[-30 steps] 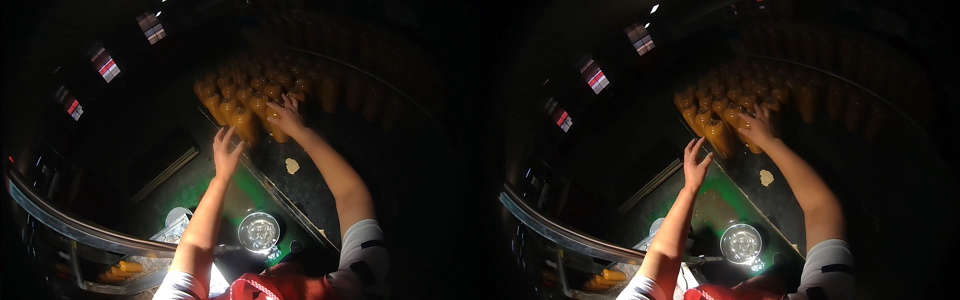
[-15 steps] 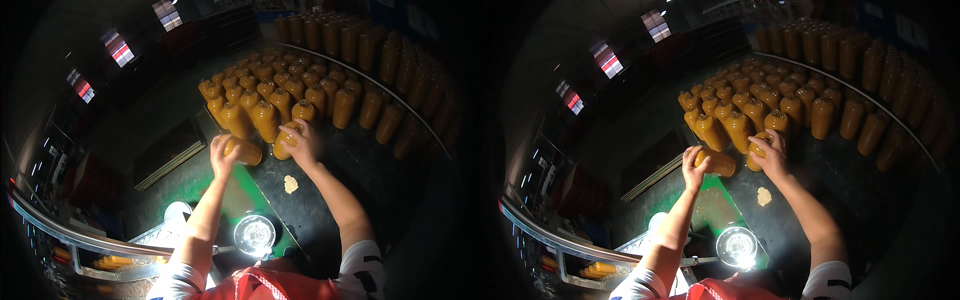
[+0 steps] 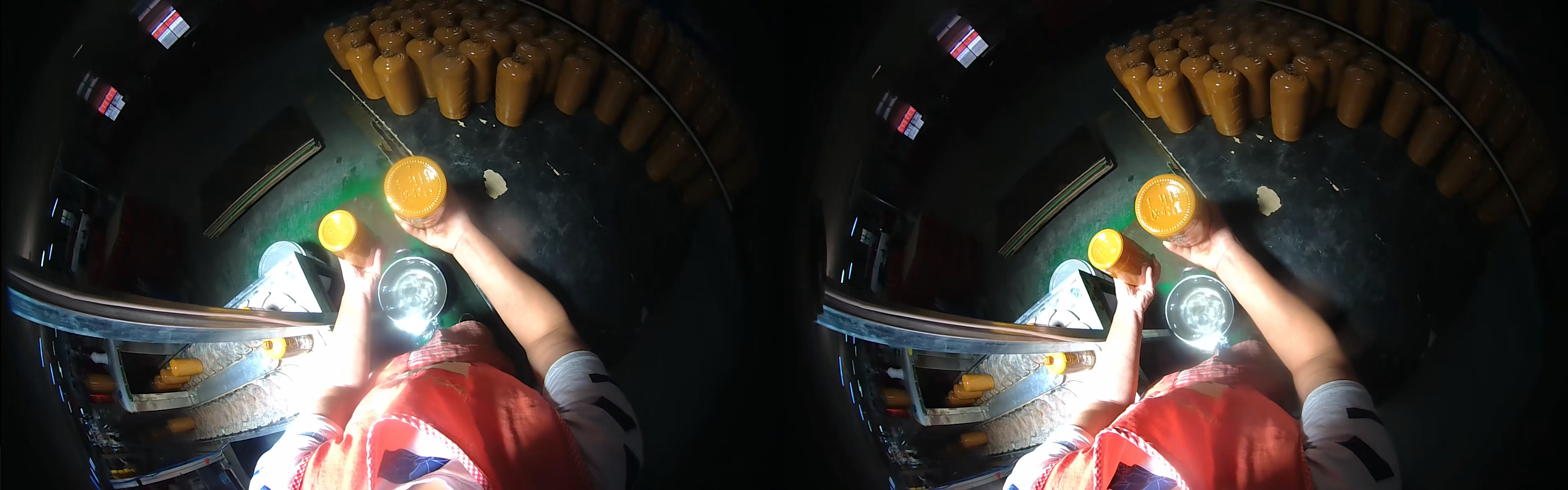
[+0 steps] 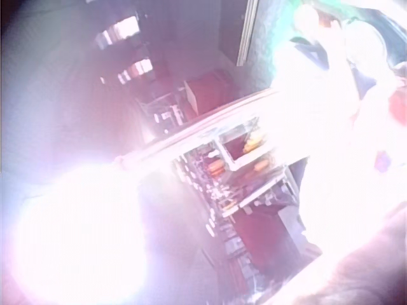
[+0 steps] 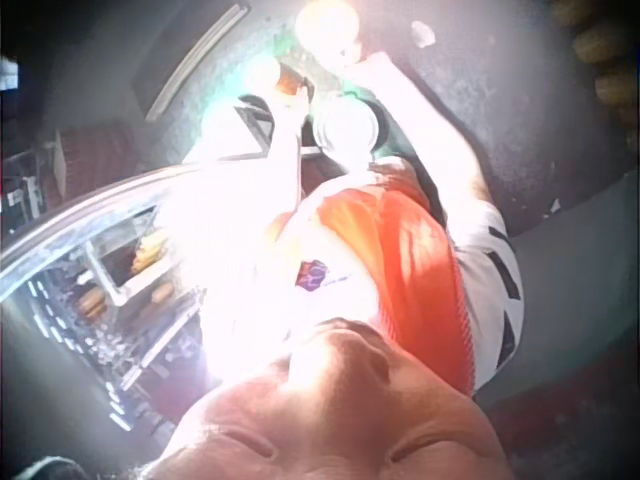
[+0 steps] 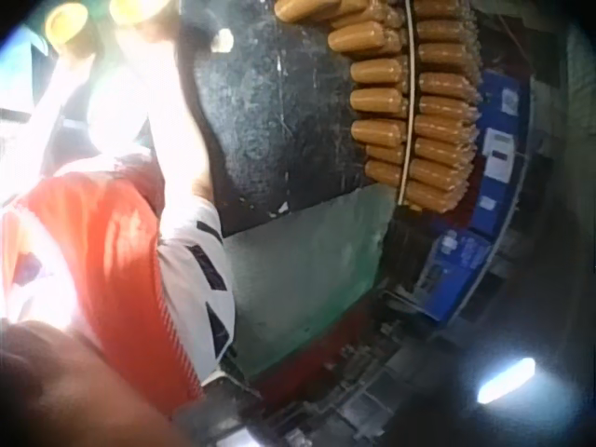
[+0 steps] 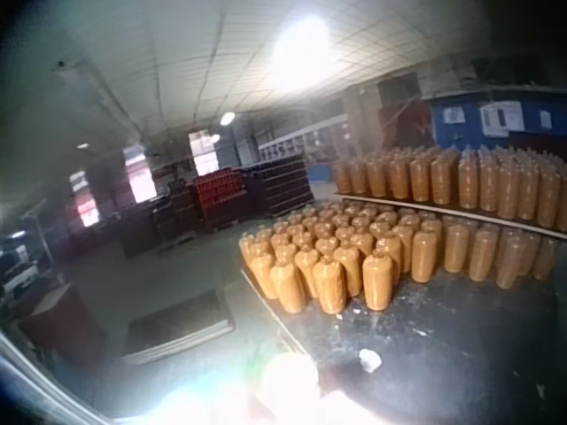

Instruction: The person repeatedly picks up amber bottles from a rotating rack, fills them from a metal bowl, and places them onto a conveyor belt. The process is continuous and repetitive, with the person handling two bottles at a time.

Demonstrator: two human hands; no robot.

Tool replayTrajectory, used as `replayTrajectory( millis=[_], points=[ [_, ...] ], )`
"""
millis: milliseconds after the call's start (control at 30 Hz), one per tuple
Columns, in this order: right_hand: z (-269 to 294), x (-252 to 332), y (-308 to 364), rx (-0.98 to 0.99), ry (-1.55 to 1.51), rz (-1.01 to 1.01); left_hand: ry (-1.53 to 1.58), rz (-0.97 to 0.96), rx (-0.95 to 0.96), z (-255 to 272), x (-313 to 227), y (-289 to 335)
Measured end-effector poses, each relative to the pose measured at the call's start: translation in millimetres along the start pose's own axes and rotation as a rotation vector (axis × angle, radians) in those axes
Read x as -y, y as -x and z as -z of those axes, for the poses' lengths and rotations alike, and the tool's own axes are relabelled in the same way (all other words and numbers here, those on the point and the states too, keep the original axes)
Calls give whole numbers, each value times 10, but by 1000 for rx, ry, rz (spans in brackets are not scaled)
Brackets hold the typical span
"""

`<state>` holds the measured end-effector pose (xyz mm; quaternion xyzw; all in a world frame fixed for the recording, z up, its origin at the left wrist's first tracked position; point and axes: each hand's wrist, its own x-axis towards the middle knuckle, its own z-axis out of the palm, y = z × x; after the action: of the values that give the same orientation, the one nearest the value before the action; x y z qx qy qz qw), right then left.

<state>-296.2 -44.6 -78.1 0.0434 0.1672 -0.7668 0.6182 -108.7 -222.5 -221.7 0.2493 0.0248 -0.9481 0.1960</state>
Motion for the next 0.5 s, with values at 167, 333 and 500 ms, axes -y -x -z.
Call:
replayTrajectory(
  millis=[167, 333, 500],
  points=[
    [143, -466, -239, 6, -284, -128, 59, 79, 101, 55, 39, 53],
    [194, -640, -388, -81, -306, -254, 57, -1, 157, 193, 2, 138],
    [439, -752, -321, 139, -398, -251, 236, 232, 370, 113, 111, 497]
  ],
)
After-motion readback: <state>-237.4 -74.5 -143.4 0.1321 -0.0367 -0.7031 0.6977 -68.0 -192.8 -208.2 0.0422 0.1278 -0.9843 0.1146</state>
